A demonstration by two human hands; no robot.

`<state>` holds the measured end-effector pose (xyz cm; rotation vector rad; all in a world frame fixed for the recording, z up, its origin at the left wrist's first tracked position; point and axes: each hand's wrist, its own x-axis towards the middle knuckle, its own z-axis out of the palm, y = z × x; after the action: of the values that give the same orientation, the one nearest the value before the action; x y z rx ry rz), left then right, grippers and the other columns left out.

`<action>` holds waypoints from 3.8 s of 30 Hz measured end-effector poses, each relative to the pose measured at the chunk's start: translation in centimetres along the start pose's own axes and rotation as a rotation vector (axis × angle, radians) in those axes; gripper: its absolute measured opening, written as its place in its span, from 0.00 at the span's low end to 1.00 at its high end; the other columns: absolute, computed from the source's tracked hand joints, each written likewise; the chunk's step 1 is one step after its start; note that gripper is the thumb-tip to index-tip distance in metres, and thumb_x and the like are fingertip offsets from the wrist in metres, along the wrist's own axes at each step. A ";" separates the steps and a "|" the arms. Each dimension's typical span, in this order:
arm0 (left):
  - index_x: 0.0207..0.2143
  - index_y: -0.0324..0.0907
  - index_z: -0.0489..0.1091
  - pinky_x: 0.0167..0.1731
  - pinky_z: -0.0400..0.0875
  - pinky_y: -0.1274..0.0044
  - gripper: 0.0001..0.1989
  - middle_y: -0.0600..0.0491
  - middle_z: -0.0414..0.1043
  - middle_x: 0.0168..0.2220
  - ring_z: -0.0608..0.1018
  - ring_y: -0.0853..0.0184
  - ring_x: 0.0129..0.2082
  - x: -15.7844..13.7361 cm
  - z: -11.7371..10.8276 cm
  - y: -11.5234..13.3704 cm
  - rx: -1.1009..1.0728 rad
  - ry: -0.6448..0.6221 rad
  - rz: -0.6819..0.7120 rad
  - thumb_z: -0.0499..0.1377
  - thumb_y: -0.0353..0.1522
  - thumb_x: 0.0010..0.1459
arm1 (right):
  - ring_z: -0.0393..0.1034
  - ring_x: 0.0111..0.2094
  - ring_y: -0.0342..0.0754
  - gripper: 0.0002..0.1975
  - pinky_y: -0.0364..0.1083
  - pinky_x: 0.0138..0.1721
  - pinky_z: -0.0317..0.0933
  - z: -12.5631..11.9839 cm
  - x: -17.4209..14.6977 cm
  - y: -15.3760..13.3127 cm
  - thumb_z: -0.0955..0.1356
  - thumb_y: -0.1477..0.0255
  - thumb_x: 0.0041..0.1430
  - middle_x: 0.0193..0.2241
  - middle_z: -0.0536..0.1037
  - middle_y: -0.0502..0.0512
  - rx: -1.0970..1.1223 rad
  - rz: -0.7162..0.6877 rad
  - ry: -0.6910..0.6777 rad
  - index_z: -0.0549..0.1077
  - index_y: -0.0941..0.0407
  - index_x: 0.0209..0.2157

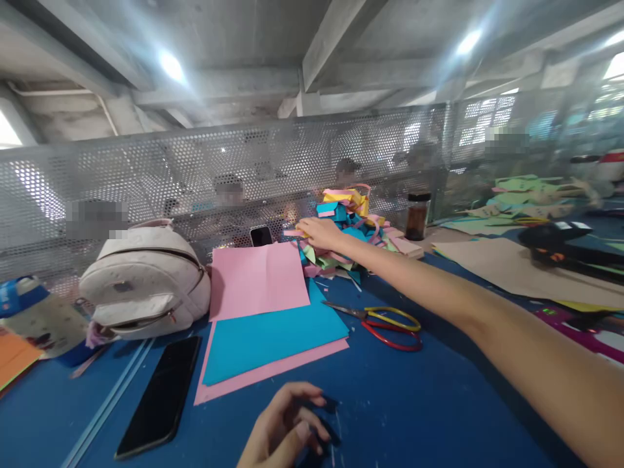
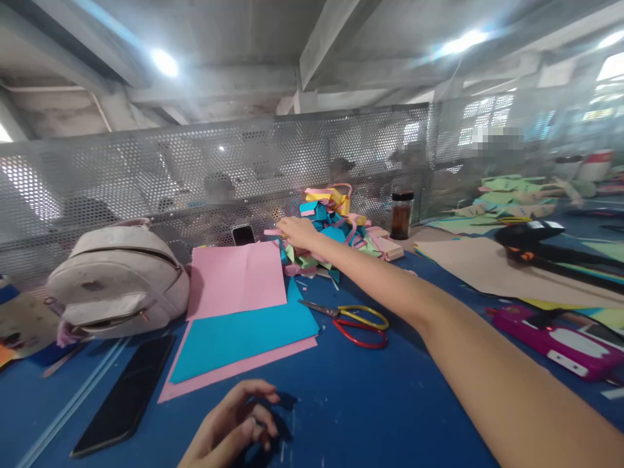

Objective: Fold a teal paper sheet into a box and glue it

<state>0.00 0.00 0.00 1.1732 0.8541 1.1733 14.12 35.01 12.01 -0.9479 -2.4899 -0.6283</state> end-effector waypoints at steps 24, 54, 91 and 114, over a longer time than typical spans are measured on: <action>0.51 0.45 0.68 0.39 0.69 0.76 0.19 0.47 0.72 0.42 0.76 0.65 0.39 -0.4 -0.2 0.5 0.214 -0.061 0.012 0.57 0.44 0.63 | 0.64 0.53 0.57 0.16 0.55 0.52 0.58 -4.1 -4.7 -7.2 0.65 0.76 0.64 0.51 0.72 0.66 0.078 -0.215 -0.023 0.70 0.60 0.52; 0.52 0.56 0.74 0.51 0.72 0.70 0.16 0.54 0.71 0.58 0.76 0.56 0.53 2.7 -12.6 4.3 1.586 0.089 0.121 0.56 0.40 0.63 | 0.72 0.41 0.50 0.13 0.45 0.35 0.62 -1.7 -14.2 -13.5 0.66 0.62 0.66 0.38 0.77 0.57 0.243 -0.471 -0.198 0.72 0.58 0.42; 0.51 0.47 0.71 0.50 0.71 0.65 0.17 0.48 0.74 0.51 0.77 0.60 0.50 2.3 -13.2 3.9 1.541 0.092 0.205 0.58 0.43 0.63 | 0.72 0.44 0.49 0.13 0.42 0.39 0.61 -2.7 -12.8 -12.0 0.74 0.66 0.56 0.43 0.79 0.54 0.633 -0.337 -0.362 0.79 0.56 0.43; 0.49 0.53 0.75 0.47 0.74 0.72 0.17 0.53 0.77 0.51 0.79 0.57 0.48 2.5 -13.9 3.4 1.502 0.123 0.311 0.61 0.45 0.59 | 0.72 0.45 0.52 0.15 0.43 0.38 0.61 -2.8 -12.6 -12.0 0.74 0.68 0.55 0.44 0.79 0.56 0.598 -0.342 -0.394 0.78 0.55 0.44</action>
<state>-13.47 5.54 0.46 2.4955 1.7962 0.7095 15.04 19.05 4.73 -0.4472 -2.9461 0.2509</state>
